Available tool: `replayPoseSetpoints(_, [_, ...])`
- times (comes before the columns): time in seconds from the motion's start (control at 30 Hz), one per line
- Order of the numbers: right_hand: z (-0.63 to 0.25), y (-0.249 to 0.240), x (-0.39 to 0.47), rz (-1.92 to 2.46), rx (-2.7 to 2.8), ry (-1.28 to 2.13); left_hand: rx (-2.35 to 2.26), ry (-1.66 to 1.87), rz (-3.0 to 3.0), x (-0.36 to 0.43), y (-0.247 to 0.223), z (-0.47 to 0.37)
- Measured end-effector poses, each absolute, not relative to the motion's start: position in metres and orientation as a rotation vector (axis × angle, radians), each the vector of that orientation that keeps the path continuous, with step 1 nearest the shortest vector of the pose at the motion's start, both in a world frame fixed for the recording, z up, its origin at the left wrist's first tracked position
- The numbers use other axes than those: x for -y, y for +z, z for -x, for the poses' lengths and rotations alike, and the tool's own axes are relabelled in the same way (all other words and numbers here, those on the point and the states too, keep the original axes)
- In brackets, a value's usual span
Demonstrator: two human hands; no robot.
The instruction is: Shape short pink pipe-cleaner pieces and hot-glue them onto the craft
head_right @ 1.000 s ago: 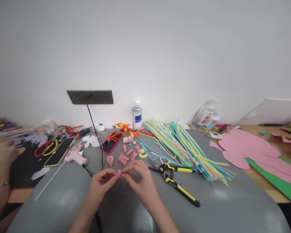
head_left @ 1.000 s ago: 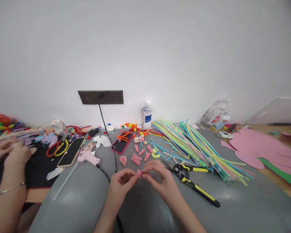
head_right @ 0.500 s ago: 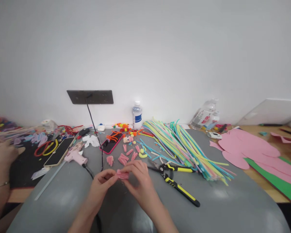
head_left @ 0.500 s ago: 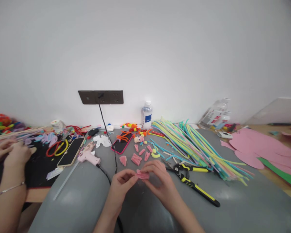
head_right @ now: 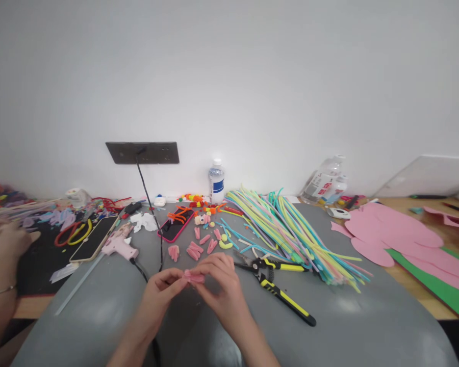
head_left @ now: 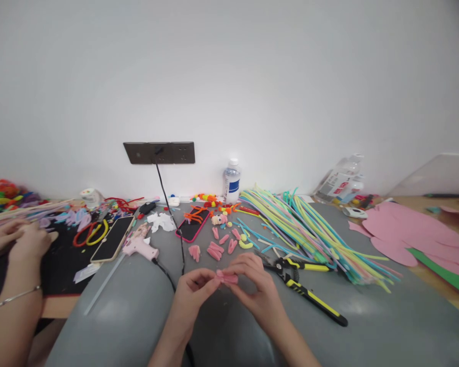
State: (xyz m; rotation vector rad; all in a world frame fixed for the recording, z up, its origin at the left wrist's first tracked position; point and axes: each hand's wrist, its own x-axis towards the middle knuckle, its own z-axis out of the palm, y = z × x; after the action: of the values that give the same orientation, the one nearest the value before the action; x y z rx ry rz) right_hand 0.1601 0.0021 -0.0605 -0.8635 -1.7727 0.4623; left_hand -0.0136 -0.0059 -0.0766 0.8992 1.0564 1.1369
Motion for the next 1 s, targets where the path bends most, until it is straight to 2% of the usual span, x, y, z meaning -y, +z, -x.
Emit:
replayPoseSetpoints(0.8, [-0.16,-0.056,0.001,0.886,1.801,0.594,-1.204,1.101,-1.212,0.009,-0.068,0.019])
replayPoseSetpoints(1.0, [-0.157,-0.052,0.002,0.866,1.723,0.649,-1.145,1.238,-1.369,0.011,-0.064,0.02])
